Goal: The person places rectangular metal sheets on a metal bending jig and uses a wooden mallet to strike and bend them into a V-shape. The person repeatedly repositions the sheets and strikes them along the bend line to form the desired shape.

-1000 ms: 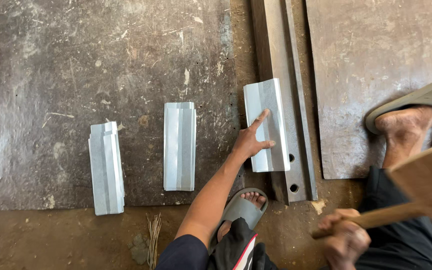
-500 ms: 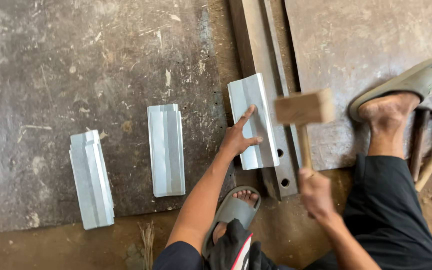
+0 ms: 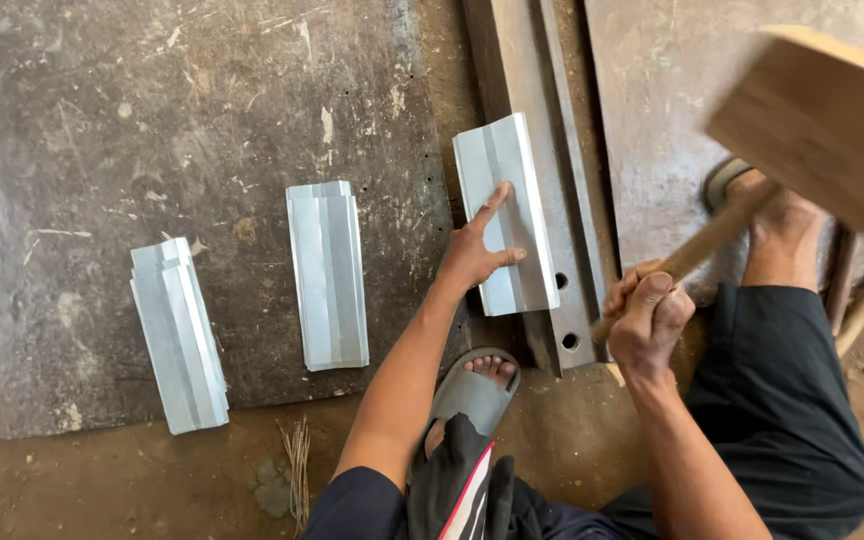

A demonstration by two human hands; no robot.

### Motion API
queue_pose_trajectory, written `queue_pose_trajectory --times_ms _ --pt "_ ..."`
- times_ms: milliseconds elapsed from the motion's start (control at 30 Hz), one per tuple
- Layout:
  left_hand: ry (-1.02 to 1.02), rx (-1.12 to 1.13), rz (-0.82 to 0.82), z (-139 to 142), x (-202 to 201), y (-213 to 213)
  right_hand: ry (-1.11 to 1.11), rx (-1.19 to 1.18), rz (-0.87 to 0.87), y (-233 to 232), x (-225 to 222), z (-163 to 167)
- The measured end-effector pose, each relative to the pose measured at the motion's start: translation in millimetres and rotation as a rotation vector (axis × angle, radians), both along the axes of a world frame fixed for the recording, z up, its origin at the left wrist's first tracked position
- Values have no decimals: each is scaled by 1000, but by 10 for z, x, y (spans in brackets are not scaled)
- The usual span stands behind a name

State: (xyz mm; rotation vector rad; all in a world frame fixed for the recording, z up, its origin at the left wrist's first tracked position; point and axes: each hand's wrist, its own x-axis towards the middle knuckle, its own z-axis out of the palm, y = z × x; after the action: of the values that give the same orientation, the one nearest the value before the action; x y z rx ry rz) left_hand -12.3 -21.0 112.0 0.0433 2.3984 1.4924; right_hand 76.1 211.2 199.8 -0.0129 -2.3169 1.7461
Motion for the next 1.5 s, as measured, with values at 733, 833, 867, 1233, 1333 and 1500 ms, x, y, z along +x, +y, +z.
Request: queue_pose_trajectory --times_ms 733,833,867,1233,1333,1500 --pt "17 -32 10 21 2 -16 -481 30 45 -54 -684 -384" --pt "73 -14 -4 14 1 -13 -436 -109 -33 13 -654 -450" --pt "66 1 2 8 8 -13 -404 -193 -72 44 -595 -476" --pt "76 63 29 -3 112 19 -377 329 80 205 408 -435" --pt "106 33 6 -64 93 37 -386 90 -73 239 572 -242" --pt "80 -23 14 -159 95 50 -643 -50 -97 302 935 -72"
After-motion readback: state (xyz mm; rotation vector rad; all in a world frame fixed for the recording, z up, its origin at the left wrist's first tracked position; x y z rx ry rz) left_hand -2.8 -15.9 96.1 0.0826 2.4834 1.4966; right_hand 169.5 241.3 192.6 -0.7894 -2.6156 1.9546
